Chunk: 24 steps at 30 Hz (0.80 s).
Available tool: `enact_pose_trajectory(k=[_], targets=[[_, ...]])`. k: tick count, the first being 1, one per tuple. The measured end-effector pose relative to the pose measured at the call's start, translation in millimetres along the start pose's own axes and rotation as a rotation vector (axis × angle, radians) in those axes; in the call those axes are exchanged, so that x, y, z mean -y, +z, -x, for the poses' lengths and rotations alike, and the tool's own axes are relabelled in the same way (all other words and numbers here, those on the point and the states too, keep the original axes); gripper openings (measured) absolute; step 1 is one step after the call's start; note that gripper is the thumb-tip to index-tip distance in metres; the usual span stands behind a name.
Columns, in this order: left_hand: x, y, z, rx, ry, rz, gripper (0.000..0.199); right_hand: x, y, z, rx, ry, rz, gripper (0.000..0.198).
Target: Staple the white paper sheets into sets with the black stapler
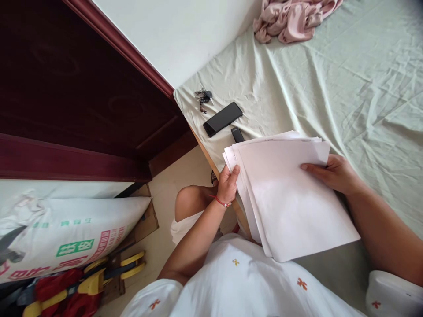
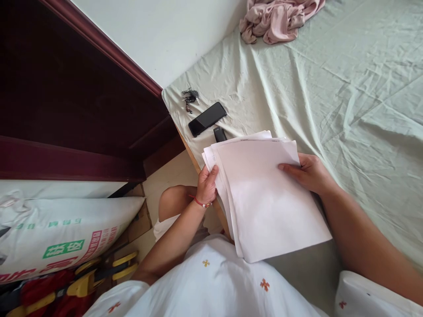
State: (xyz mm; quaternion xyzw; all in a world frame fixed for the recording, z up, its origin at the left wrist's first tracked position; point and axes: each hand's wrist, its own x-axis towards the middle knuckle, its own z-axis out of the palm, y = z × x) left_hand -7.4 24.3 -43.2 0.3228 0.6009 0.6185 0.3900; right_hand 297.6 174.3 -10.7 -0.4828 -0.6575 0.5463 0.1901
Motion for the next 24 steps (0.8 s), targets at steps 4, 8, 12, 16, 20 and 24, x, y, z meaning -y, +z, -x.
enact_pose_trajectory(k=[4,8,12,16,20,24], targets=[[0.7,-1.7,0.4,0.017,0.000,-0.050,0.055,1.0,0.5,0.8,0.017,0.027,-0.016,0.052],[-1.3,-2.3,1.1,0.019,0.028,-0.077,0.051,3.7,3.0,0.4,-0.016,0.029,0.018,0.047],[-2.2,-2.4,1.0,0.043,0.034,-0.078,0.054,3.4,2.9,-0.5,-0.048,0.007,0.071,0.046],[-1.7,-2.5,0.2,0.066,0.013,-0.045,0.056,-1.1,0.9,-1.1,-0.045,-0.005,0.101,0.049],[-1.2,-2.6,0.1,0.060,-0.016,-0.007,0.054,-3.2,0.3,-1.5,-0.036,-0.007,0.111,0.049],[-1.6,-3.9,0.3,0.017,-0.046,-0.020,0.046,-1.9,1.1,-0.9,-0.041,-0.030,0.135,0.048]])
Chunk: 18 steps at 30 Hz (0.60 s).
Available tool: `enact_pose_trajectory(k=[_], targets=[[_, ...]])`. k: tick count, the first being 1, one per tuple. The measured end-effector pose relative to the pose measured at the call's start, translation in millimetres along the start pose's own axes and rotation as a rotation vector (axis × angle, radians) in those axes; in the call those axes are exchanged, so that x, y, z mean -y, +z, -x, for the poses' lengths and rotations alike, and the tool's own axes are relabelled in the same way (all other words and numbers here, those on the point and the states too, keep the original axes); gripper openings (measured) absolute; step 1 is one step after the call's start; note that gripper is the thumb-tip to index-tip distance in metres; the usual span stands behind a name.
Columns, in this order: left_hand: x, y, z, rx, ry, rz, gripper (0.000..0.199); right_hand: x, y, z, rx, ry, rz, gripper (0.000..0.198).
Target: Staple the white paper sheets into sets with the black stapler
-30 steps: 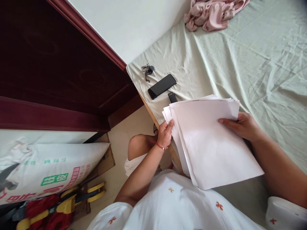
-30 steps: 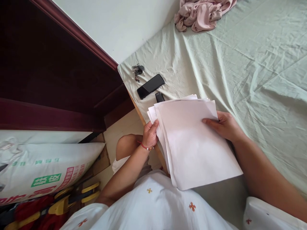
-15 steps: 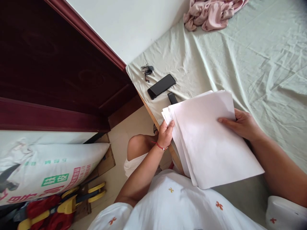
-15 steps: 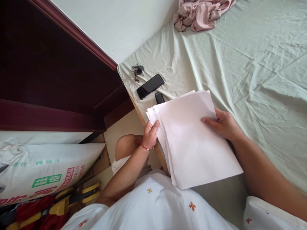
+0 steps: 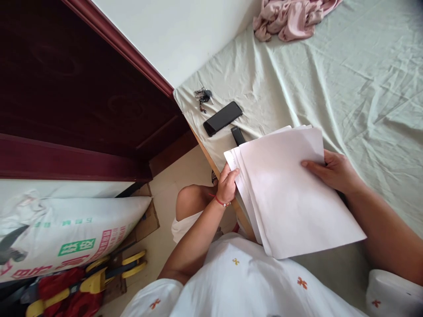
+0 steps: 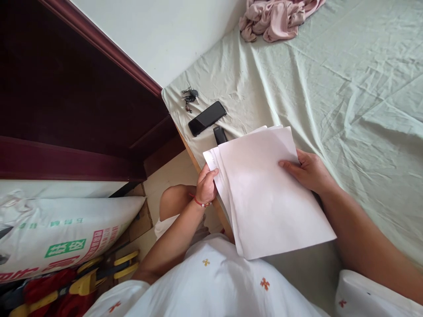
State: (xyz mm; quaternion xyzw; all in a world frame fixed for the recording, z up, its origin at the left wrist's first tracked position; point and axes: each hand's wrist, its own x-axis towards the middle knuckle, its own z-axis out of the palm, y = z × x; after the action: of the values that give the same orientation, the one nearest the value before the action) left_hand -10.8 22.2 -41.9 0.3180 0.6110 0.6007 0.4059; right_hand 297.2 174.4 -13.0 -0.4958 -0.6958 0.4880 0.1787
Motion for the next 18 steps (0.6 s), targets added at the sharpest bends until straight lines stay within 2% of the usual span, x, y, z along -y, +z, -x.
enact_pose_trajectory(k=[9,15,18], targets=[[-2.7,4.3,1.6,-0.026,-0.011,0.031,0.044,-3.4,-0.2,-0.2,0.018,0.049,-0.057,0.048],[4.3,1.0,1.5,-0.038,-0.014,0.013,0.049,-0.5,-0.6,-0.6,0.016,0.012,-0.050,0.048],[6.1,-0.3,1.5,-0.043,-0.010,-0.008,0.051,4.1,1.0,0.0,-0.029,0.006,-0.066,0.044]])
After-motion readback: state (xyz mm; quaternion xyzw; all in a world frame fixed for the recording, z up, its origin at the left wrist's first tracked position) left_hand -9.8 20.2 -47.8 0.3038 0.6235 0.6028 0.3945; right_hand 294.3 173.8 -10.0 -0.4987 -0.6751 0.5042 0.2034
